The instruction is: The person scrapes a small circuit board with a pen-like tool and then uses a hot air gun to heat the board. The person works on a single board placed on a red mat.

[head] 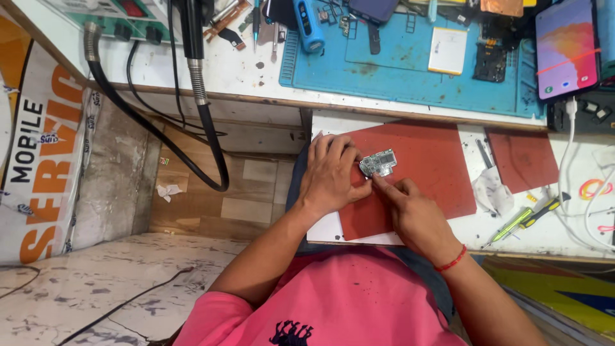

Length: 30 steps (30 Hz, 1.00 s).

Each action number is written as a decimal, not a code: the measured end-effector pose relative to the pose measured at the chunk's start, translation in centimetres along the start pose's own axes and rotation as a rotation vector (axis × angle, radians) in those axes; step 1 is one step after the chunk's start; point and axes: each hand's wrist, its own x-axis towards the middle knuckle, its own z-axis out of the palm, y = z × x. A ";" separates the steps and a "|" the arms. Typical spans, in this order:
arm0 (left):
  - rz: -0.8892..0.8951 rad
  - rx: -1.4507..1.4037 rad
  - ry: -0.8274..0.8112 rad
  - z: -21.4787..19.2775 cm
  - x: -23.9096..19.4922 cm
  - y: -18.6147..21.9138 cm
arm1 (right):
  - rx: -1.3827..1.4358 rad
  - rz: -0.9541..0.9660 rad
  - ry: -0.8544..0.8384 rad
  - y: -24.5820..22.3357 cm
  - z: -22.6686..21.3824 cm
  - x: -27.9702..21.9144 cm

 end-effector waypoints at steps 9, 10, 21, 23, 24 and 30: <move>0.022 0.009 0.006 0.2 0.3 0.0 | -0.019 0.077 -0.010 -1.2 -1.0 0.0; 0.021 0.008 -0.002 0.3 0.4 -0.2 | -0.018 0.123 0.036 -1.3 -1.0 0.1; 0.020 -0.010 -0.001 0.2 0.1 -0.3 | -0.010 -0.010 0.015 0.0 0.0 0.0; 0.002 -0.021 0.001 0.5 0.3 -0.3 | -0.004 0.125 0.066 0.4 0.3 0.0; 0.017 -0.023 0.002 0.7 0.3 -0.3 | -0.024 0.054 0.095 0.5 0.5 -0.2; 0.048 -0.071 0.038 0.6 0.3 -0.9 | -0.026 0.027 0.074 -1.0 -0.3 0.4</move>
